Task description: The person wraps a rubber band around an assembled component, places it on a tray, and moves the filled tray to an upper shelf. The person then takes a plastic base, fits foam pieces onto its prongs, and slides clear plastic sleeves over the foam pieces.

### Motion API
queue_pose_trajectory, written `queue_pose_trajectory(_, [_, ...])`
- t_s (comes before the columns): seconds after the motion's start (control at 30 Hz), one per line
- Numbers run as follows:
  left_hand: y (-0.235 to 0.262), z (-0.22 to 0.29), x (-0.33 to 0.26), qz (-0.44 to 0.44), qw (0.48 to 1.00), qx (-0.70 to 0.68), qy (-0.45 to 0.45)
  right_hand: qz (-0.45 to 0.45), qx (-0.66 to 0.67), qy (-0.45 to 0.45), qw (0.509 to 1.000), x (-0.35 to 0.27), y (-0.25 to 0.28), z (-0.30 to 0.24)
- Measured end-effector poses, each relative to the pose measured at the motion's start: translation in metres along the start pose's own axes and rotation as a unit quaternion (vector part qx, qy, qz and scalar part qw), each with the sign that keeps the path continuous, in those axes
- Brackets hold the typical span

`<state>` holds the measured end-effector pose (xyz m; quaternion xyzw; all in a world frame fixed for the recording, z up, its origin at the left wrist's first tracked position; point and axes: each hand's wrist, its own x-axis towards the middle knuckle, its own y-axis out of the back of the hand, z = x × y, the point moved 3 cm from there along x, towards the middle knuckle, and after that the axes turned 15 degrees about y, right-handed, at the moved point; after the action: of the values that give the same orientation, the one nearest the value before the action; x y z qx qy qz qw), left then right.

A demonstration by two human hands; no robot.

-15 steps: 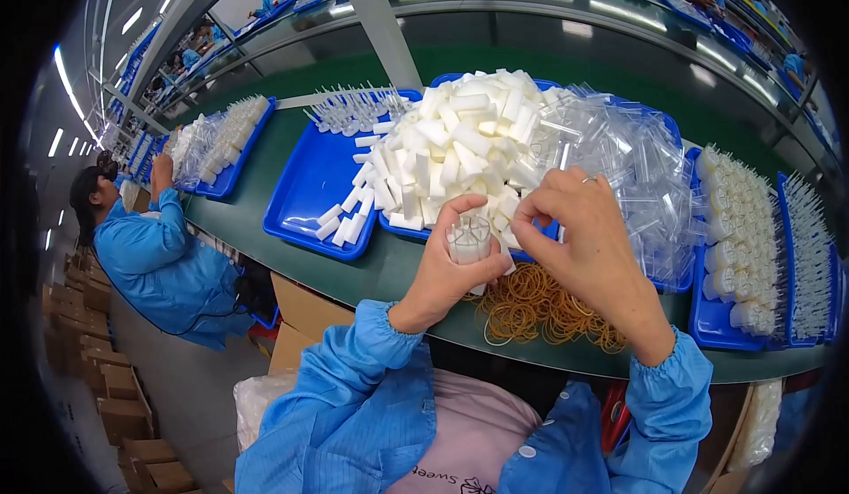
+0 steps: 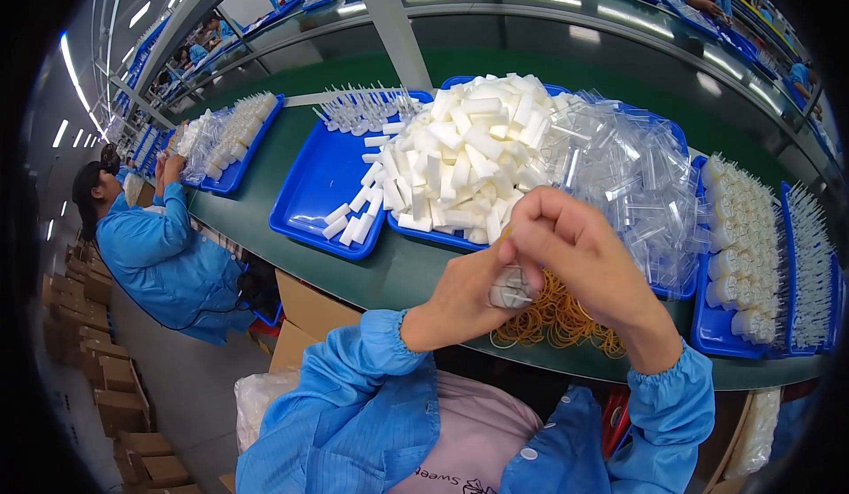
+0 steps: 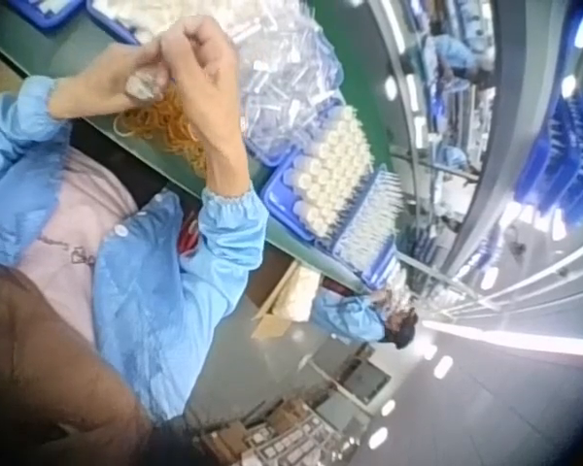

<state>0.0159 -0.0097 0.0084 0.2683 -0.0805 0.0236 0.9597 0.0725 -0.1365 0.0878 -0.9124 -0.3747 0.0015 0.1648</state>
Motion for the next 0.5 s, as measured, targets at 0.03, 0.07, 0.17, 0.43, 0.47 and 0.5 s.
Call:
queue_pose_trajectory(0.03, [-0.001,0.001,0.000,0.014,0.999,0.022,-0.033,-0.051,-0.191,0.073,0.977,-0.002,-0.005,-0.004])
queue_pose_trajectory(0.07, [-0.002,-0.003,0.000,0.015,0.999,0.023,-0.031,-0.100,-0.374,0.144,0.911,-0.005,-0.012,-0.006])
queue_pose_trajectory(0.17, [-0.004,-0.007,0.011,-0.137,0.984,-0.116,0.014,-0.213,-0.588,0.333,0.706,-0.028,-0.046,0.001])
queue_pose_trajectory(0.43, [0.027,-0.003,-0.006,-0.252,0.857,-0.434,0.121,-0.067,-0.685,0.323,0.650,-0.059,-0.027,-0.004])
queue_pose_trajectory(0.47, [0.030,0.001,-0.008,-0.249,0.813,-0.512,0.122,-0.067,-0.685,0.323,0.650,-0.062,-0.025,-0.001])
queue_pose_trajectory(0.5, [0.032,0.003,-0.008,-0.246,0.761,-0.587,0.120,-0.067,-0.656,0.313,0.684,-0.066,-0.024,0.000])
